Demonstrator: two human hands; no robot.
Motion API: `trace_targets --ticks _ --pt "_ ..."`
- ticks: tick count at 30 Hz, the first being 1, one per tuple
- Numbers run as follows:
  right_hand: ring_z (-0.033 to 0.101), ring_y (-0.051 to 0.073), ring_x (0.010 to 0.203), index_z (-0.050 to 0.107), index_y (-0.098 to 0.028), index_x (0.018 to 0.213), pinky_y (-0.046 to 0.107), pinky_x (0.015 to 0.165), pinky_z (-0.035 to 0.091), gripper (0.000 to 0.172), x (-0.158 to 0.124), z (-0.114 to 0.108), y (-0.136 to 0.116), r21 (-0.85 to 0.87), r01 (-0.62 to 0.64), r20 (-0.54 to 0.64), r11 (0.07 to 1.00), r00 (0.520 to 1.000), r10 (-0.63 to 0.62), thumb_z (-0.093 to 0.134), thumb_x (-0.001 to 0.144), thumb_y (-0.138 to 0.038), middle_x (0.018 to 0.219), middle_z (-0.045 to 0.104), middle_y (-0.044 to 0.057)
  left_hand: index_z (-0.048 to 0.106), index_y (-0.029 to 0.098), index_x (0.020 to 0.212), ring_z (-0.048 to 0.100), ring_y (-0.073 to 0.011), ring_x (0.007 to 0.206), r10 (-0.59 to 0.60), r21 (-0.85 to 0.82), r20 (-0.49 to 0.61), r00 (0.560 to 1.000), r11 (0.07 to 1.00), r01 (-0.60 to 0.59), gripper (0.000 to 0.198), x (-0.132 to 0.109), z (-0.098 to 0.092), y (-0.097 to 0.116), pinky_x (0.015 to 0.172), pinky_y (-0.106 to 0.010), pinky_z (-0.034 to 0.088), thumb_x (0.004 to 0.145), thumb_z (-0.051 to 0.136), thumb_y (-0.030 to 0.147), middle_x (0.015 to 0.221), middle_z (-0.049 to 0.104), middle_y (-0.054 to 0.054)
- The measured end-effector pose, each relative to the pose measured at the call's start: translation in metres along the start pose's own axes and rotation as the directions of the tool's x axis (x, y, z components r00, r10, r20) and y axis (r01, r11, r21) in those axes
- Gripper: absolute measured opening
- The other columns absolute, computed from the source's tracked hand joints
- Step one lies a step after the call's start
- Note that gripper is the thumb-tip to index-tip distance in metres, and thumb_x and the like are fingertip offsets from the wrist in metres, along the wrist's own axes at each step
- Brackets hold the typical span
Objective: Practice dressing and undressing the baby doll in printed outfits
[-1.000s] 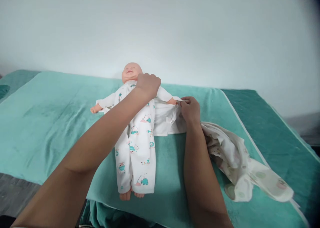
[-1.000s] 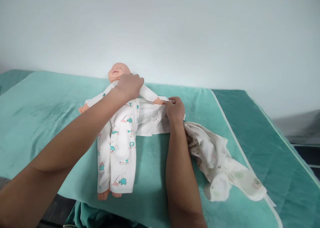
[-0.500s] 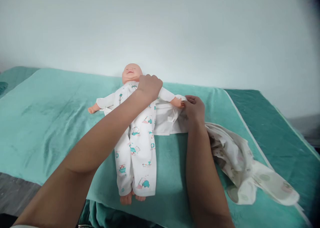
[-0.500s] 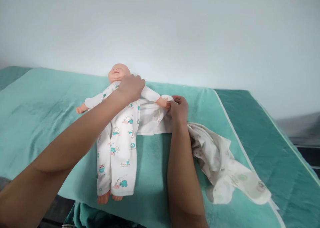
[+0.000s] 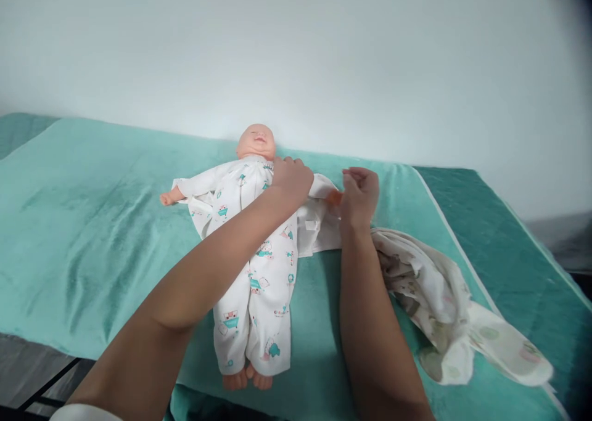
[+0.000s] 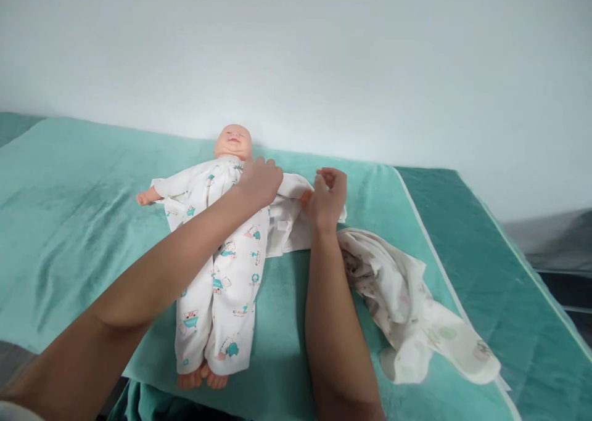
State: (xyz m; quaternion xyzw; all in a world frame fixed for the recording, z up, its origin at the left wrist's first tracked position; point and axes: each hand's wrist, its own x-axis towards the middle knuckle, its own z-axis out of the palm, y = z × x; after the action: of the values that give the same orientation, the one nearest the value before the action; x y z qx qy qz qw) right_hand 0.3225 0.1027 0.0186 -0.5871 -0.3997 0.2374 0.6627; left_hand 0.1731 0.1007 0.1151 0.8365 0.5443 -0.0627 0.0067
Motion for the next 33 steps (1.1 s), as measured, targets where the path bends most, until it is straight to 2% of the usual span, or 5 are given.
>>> trace_targets --ticks 7,12,15,21,33 --pt "0.057 0.026 0.128 0.061 -0.026 0.122 0.050 0.113 0.041 0.032 -0.026 0.018 -0.006 -0.134 0.387 0.470 0.912 0.835 -0.286 0.056 0.094 -0.042 0.131 0.066 0.009 0.072 0.016 0.110 0.065 -0.0276 0.116 0.115 -0.165 -0.348 0.931 0.970 -0.181 0.030 -0.053 0.021 -0.024 0.112 -0.047 0.039 0.097 0.045 0.014 0.113 0.074 -0.012" --pt "0.055 0.030 0.129 0.061 -0.026 0.129 0.056 0.116 0.036 0.040 -0.034 0.024 -0.010 -0.207 0.471 0.563 0.857 0.774 -0.289 0.058 0.095 -0.047 0.134 0.066 0.010 0.068 0.019 0.120 0.061 -0.0243 0.125 -0.130 -0.423 -0.633 0.763 0.884 -0.200 0.030 -0.082 0.049 -0.067 0.111 -0.043 0.045 0.101 0.046 0.025 0.131 0.070 -0.010" --pt "0.051 0.029 0.136 0.056 -0.029 0.138 0.055 0.119 0.035 0.047 -0.049 0.030 -0.019 -0.126 0.423 0.608 0.897 0.747 -0.267 0.056 0.097 -0.052 0.144 0.060 0.009 0.066 0.021 0.123 0.061 -0.0232 0.125 -0.301 -0.595 -0.621 0.724 0.782 -0.186 0.030 -0.084 0.062 -0.093 0.111 -0.042 0.047 0.101 0.048 0.030 0.132 0.069 -0.010" --pt "0.039 0.025 0.150 0.052 -0.033 0.143 0.052 0.128 0.027 0.050 -0.070 0.043 -0.029 0.053 0.329 0.706 0.943 0.655 -0.269 0.054 0.099 -0.056 0.160 0.046 0.005 0.065 0.021 0.113 0.060 -0.0223 0.125 -0.428 -0.764 -0.503 0.751 0.626 -0.156 0.023 -0.073 0.072 -0.110 0.113 -0.042 0.046 0.097 0.055 0.034 0.130 0.065 -0.011" --pt "0.028 0.031 0.155 0.050 -0.034 0.134 0.056 0.128 0.023 0.063 -0.068 0.045 -0.025 0.076 0.361 0.740 0.930 0.605 -0.295 0.073 0.083 -0.063 0.163 0.036 0.006 0.054 0.024 0.095 0.058 -0.0232 0.119 -0.137 -0.447 -0.719 0.681 0.842 -0.302 0.013 -0.077 0.070 -0.095 0.103 -0.042 0.046 0.101 0.050 0.035 0.122 0.066 -0.009"
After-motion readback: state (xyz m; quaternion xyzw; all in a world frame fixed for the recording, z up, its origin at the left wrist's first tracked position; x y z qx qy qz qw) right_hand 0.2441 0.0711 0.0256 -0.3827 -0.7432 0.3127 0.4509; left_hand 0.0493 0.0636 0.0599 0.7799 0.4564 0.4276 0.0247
